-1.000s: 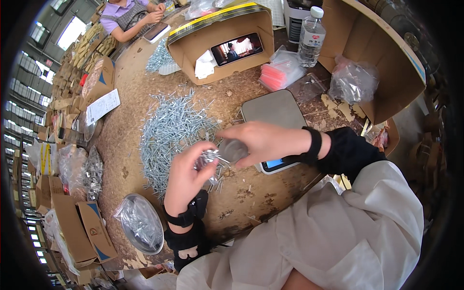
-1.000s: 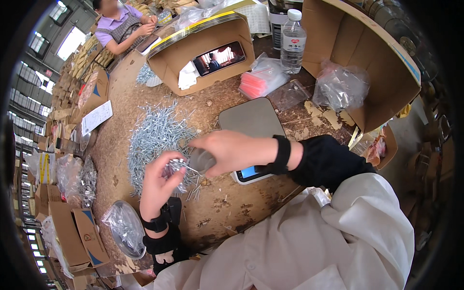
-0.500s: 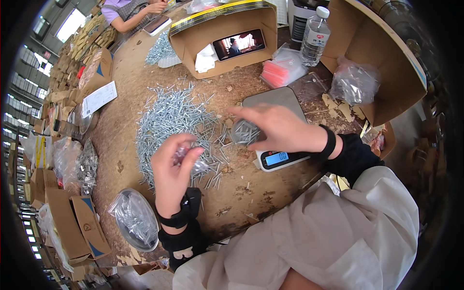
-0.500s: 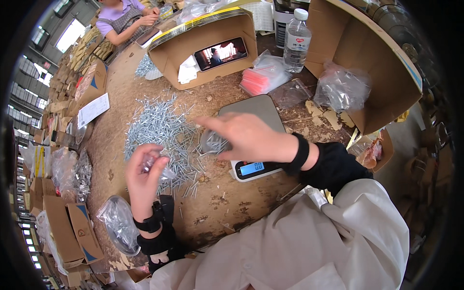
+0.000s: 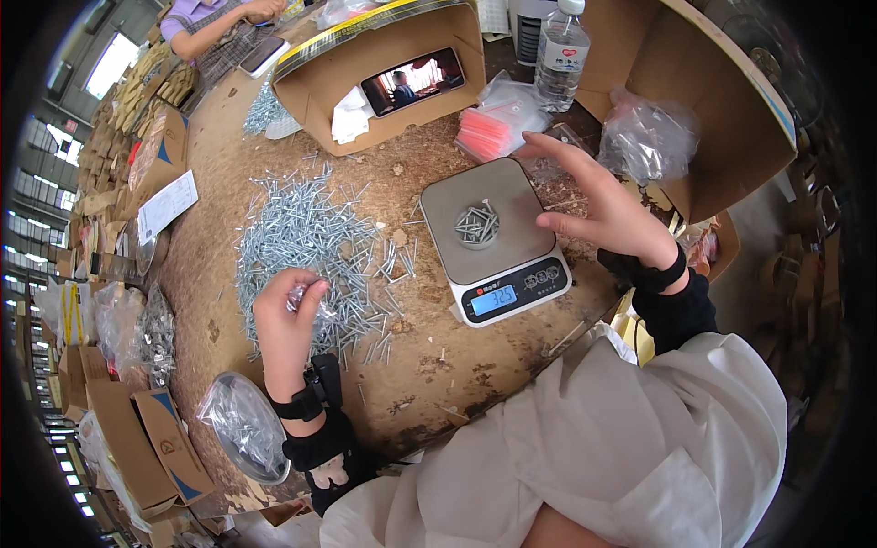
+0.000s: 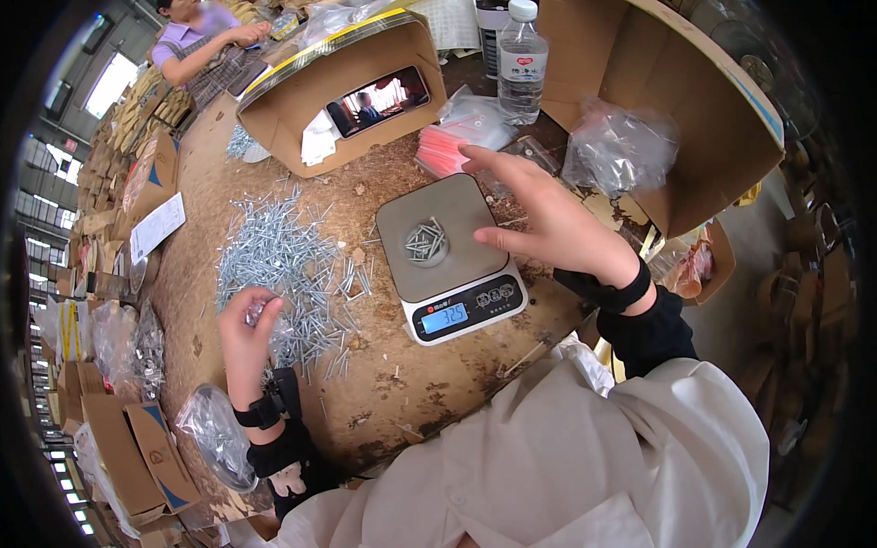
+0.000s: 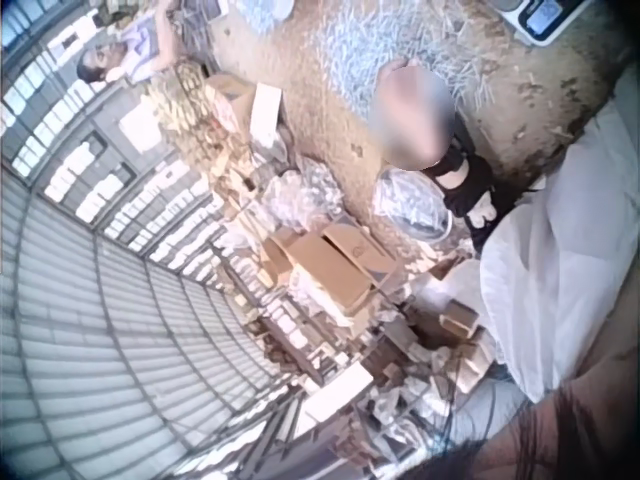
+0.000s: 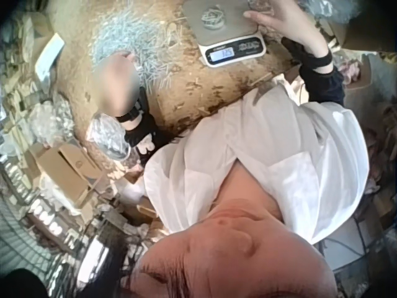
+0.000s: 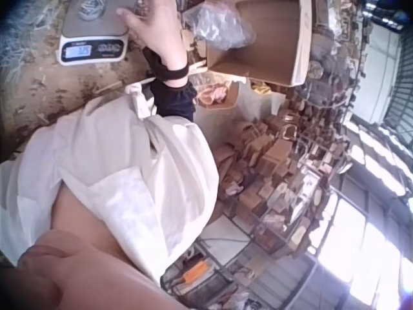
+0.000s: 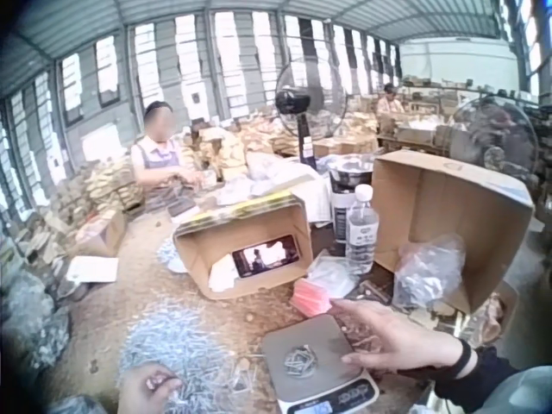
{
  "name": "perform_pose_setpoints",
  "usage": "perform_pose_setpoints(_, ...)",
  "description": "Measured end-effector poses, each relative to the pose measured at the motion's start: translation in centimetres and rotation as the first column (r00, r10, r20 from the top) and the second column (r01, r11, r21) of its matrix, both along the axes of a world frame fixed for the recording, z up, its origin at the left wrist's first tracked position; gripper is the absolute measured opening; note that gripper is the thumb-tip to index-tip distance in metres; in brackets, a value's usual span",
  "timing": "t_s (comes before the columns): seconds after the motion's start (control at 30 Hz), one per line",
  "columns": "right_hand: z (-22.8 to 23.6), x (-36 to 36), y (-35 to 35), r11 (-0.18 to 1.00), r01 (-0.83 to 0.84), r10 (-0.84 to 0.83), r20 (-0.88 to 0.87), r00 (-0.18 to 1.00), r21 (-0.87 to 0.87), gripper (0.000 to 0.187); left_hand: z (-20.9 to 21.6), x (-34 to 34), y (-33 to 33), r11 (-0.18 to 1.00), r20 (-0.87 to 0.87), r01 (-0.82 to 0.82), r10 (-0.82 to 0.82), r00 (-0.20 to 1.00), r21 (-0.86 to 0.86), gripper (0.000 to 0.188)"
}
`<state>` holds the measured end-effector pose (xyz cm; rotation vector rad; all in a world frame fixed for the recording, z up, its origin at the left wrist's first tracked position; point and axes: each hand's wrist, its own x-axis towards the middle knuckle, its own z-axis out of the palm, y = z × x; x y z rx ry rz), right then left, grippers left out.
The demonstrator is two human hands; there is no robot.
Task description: The person repeatedly scoops nails from a pile on the table, places them on a digital scale, and then transfers them into small plastic bags. This process is repeated multiple times throughout the video. A smartphone playing a video is visible on the table.
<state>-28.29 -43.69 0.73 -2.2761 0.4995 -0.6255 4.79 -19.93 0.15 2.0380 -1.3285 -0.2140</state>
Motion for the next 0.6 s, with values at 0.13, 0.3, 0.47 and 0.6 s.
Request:
perform_pose_setpoints(0.13, -0.2, -0.9, 0.3, 0.998, 0.011, -0.007, 0.059, 0.998, -0.068, 0.077, -0.9, 0.6, 0.1, 0.998, -0.081, 0.013, -0.018, 0.997, -0.061, 0.016)
perform_pose_setpoints(0.3, -0.5, -1.3, 0.3, 0.999, 0.03, -0.027, 0.081, 0.996, -0.035, 0.066, -1.1, 0.4, -0.2, 0.997, -0.129, 0.026, -0.035, 0.991, -0.066, 0.016)
perform_pose_setpoints(0.47, -0.1, -1.1, 0.5, 0.997, 0.025, -0.021, 0.06, 0.998, -0.067, 0.052, -1.0, 0.1, 0.0, 0.996, -0.164, 0.042, -0.054, 0.985, -0.075, 0.017)
perform_pose_setpoints(0.6, -0.5, -0.9, 0.6, 0.992, 0.008, -0.001, 0.054, 0.999, -0.123, 0.043, -0.5, -0.2, -0.2, 1.0, -0.008, -0.025, 0.025, 1.0, -0.009, 0.024)
